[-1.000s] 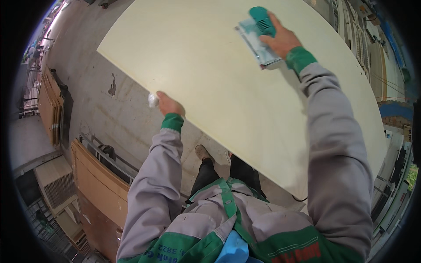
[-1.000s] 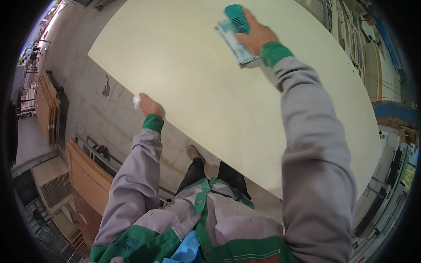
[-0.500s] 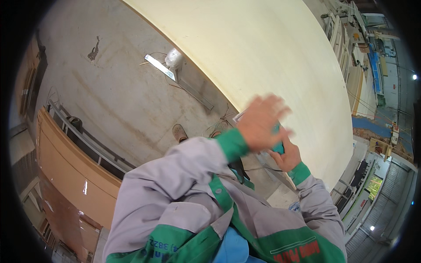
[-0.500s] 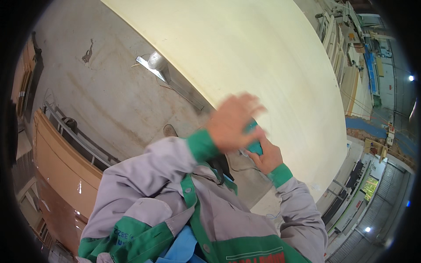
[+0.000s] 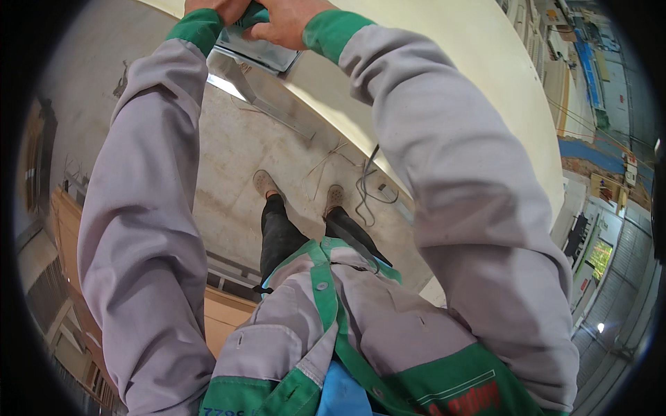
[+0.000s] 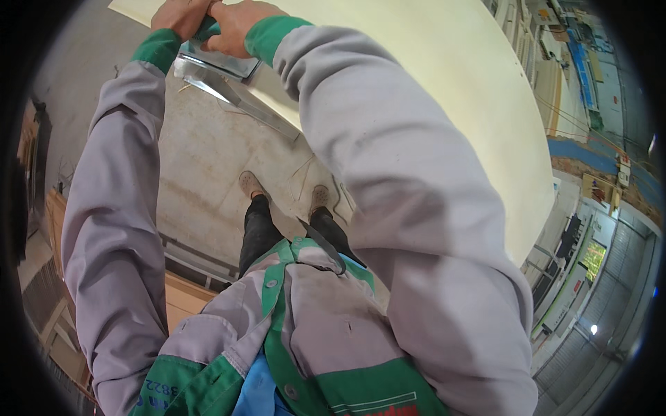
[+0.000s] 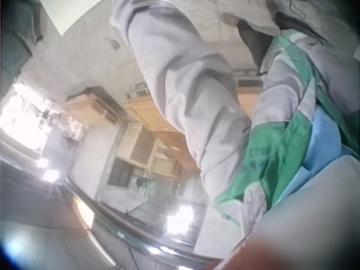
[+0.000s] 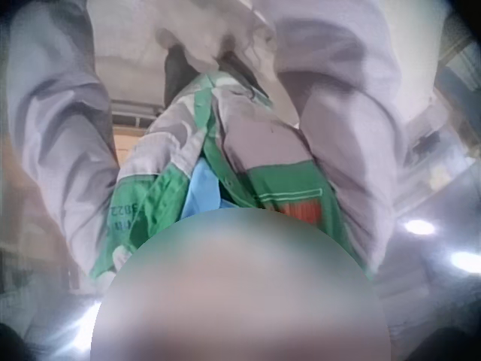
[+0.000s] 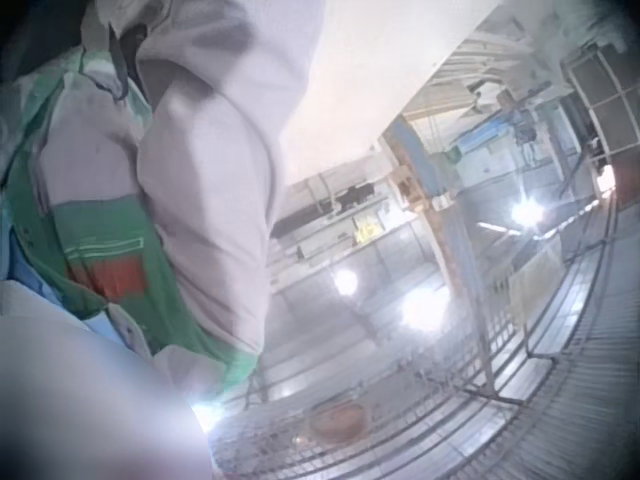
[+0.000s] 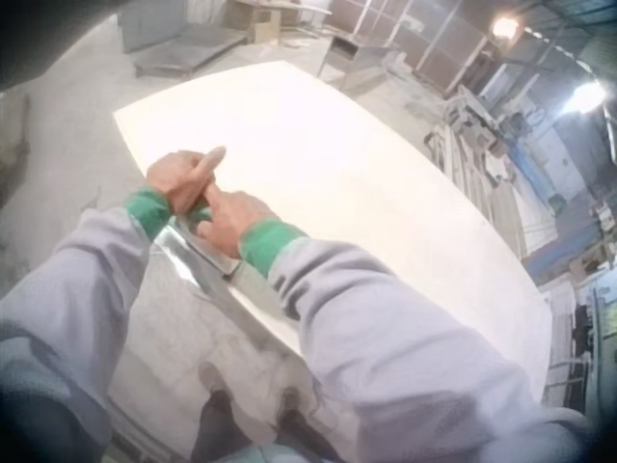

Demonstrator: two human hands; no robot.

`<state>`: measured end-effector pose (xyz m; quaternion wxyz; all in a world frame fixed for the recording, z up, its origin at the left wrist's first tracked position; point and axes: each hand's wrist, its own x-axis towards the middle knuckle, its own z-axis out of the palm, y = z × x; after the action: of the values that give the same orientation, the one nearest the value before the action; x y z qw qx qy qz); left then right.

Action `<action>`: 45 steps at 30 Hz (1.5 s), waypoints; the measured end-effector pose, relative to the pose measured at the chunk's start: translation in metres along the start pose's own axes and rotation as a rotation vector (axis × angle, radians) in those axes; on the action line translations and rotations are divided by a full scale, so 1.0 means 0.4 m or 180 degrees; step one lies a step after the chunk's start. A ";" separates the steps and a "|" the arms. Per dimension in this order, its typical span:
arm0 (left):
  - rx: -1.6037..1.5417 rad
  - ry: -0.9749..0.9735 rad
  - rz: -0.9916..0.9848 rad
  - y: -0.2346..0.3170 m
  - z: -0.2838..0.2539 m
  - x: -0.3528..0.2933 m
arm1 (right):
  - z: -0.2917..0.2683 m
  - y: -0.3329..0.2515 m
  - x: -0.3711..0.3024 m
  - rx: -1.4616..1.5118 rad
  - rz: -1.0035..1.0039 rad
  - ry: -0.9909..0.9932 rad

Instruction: The person uses an electric sander to smooth the surface of a large wooden board on a workbench. They move the sander across the board in various directions, occasionally adjusting their grip and position to cover different areas.

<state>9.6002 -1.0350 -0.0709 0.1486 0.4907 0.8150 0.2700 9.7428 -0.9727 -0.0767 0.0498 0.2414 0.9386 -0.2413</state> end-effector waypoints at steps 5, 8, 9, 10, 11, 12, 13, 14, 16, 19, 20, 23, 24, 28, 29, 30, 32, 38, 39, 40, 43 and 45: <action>0.0069 -0.0246 -0.0013 0.163 0.141 -0.171 | 0.023 0.112 -0.338 0.0352 0.0246 -0.0103; 0.0145 -0.0661 0.0184 0.325 0.273 -0.328 | 0.072 0.201 -0.650 0.0583 0.0336 0.0162; 0.0135 -0.0655 0.0360 0.388 0.322 -0.387 | 0.084 0.226 -0.757 0.0638 0.0587 0.0118; 0.0092 -0.0637 0.0492 0.454 0.378 -0.453 | 0.095 0.249 -0.868 0.0780 0.0504 0.0338; -0.0010 -0.0701 0.0634 0.521 0.432 -0.520 | 0.100 0.270 -0.981 0.0894 0.0960 0.0142; -0.0251 -0.0488 0.0878 0.587 0.489 -0.590 | 0.105 0.286 -1.093 0.1137 0.0986 0.0258; -0.0662 -0.0412 0.1123 0.647 0.537 -0.656 | 0.114 0.301 -1.193 0.1187 0.1177 0.0228; -0.0883 -0.0630 0.1335 0.702 0.585 -0.712 | 0.125 0.310 -1.291 0.1146 0.1352 0.0313; -0.1378 -0.1123 0.1916 0.785 0.651 -0.811 | 0.151 0.328 -1.462 0.1426 0.1536 0.0624; -0.1623 -0.1784 0.2344 0.859 0.692 -0.904 | 0.183 0.342 -1.633 0.1191 0.1800 0.0502; -0.1699 -0.2038 0.2348 0.864 0.689 -0.915 | 0.191 0.346 -1.656 0.1047 0.1590 0.0543; -0.1595 -0.1744 0.2281 0.828 0.642 -0.896 | 0.197 0.346 -1.612 0.1104 0.1542 0.0491; -0.1630 -0.1455 0.2146 0.798 0.619 -0.873 | 0.189 0.337 -1.568 0.1207 0.1591 0.0469; -0.1412 -0.0774 0.1559 0.632 0.507 -0.748 | 0.136 0.304 -1.276 0.1261 0.0894 0.0231; -0.1436 -0.0522 0.1395 0.582 0.473 -0.713 | 0.118 0.289 -1.193 0.1235 0.0728 0.0162; -0.1365 -0.0298 0.1313 0.532 0.438 -0.678 | 0.106 0.272 -1.106 0.1173 0.0550 0.0098; -0.1299 0.0184 0.1125 0.428 0.368 -0.603 | 0.093 0.226 -0.930 0.1007 0.0224 0.0149; -0.0946 0.0927 0.1031 0.125 0.163 -0.341 | 0.067 0.088 -0.477 0.0781 -0.0201 -0.0021; -0.0920 0.0974 0.1084 0.080 0.133 -0.289 | 0.062 0.070 -0.408 0.0754 -0.0210 -0.0014; -0.0896 0.0942 0.1118 0.037 0.103 -0.237 | 0.055 0.050 -0.338 0.0781 -0.0246 0.0038; -0.0926 0.0830 0.1075 -0.093 0.007 -0.081 | 0.029 -0.018 -0.120 0.0833 -0.0364 0.0146; -0.0929 0.0663 0.0945 -0.189 -0.055 0.024 | 0.006 -0.067 0.037 0.0869 -0.0397 0.0150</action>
<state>9.5301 -1.0613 -0.0972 0.0917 0.5481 0.6971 0.4531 9.7172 -0.9881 -0.0704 -0.0207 0.1927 0.9112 -0.3636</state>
